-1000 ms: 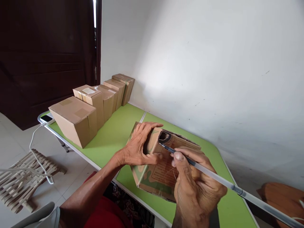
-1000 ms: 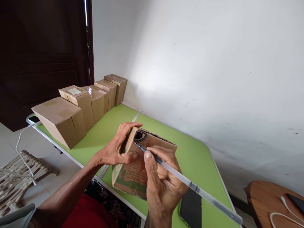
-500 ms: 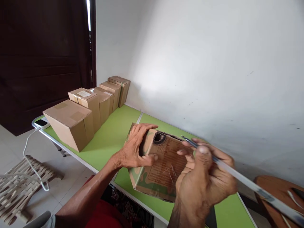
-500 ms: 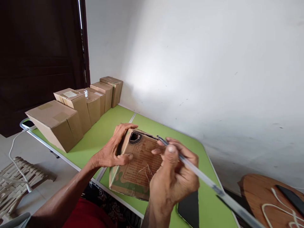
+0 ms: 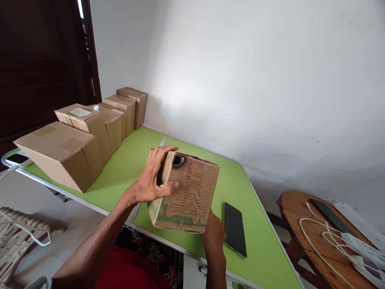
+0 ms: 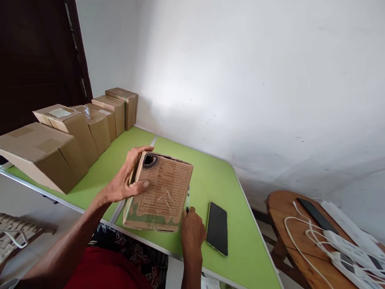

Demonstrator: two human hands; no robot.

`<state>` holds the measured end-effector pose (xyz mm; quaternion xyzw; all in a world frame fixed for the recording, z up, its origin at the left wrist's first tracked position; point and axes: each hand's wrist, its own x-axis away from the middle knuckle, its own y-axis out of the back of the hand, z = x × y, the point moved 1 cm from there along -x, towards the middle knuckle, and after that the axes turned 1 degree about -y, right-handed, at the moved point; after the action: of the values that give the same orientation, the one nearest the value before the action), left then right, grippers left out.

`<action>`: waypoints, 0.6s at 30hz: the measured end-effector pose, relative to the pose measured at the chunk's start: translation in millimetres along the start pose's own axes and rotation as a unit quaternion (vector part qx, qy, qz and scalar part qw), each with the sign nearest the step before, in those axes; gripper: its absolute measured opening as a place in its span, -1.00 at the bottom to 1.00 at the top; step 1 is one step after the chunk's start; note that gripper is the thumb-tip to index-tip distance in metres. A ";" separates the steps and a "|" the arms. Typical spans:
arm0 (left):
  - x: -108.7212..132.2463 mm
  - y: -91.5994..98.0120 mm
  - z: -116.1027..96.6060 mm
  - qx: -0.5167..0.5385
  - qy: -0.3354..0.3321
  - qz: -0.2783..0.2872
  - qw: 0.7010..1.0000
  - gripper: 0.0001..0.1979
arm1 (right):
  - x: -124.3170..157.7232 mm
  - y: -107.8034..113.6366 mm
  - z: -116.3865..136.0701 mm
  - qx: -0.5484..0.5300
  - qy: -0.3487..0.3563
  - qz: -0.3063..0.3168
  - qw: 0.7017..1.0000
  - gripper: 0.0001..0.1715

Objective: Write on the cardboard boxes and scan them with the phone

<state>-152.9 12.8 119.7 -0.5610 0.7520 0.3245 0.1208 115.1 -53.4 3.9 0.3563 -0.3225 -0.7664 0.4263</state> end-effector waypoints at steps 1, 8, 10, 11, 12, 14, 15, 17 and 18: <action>-0.5 0.0 -0.8 0.002 0.003 0.000 1.000 -0.25 | 3.0 -4.2 -2.1 0.027 -0.017 0.020 0.999 -0.71; -2.0 0.5 -5.0 0.003 0.014 0.001 1.000 -0.25 | 2.3 -0.6 -15.9 0.168 -0.124 0.104 0.972 -0.66; -1.5 0.5 -4.9 0.005 0.013 0.005 1.000 -0.25 | 3.7 13.1 -23.9 0.196 -0.155 0.071 0.966 -0.48; -1.3 0.4 -4.7 0.005 0.011 0.005 1.000 -0.25 | 4.7 20.6 -29.6 0.211 -0.180 0.050 0.959 -0.35; -1.1 0.2 -4.4 0.004 0.010 0.005 1.000 -0.25 | 5.5 27.7 -36.6 0.218 -0.212 0.036 0.952 -0.21; -1.1 -0.6 -3.4 0.001 0.007 0.005 1.000 -0.25 | 5.6 38.2 -52.5 0.203 -0.277 0.041 0.938 0.06; -1.2 -1.2 -2.8 0.001 0.005 0.005 1.000 -0.25 | 4.5 41.4 -60.6 0.184 -0.301 0.054 0.934 0.17; -1.6 -2.9 -1.8 0.002 0.001 0.006 1.000 -0.25 | -0.2 44.3 -75.1 0.140 -0.325 0.081 0.932 0.36; -1.8 -3.8 -1.5 0.002 -0.002 0.006 1.000 -0.25 | -3.6 44.7 -81.0 0.123 -0.328 0.085 0.933 0.43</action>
<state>-148.6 12.6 120.4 -0.5556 0.7558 0.3244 0.1216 201.9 -84.8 -3.0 0.1055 -0.5652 -0.7557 0.3135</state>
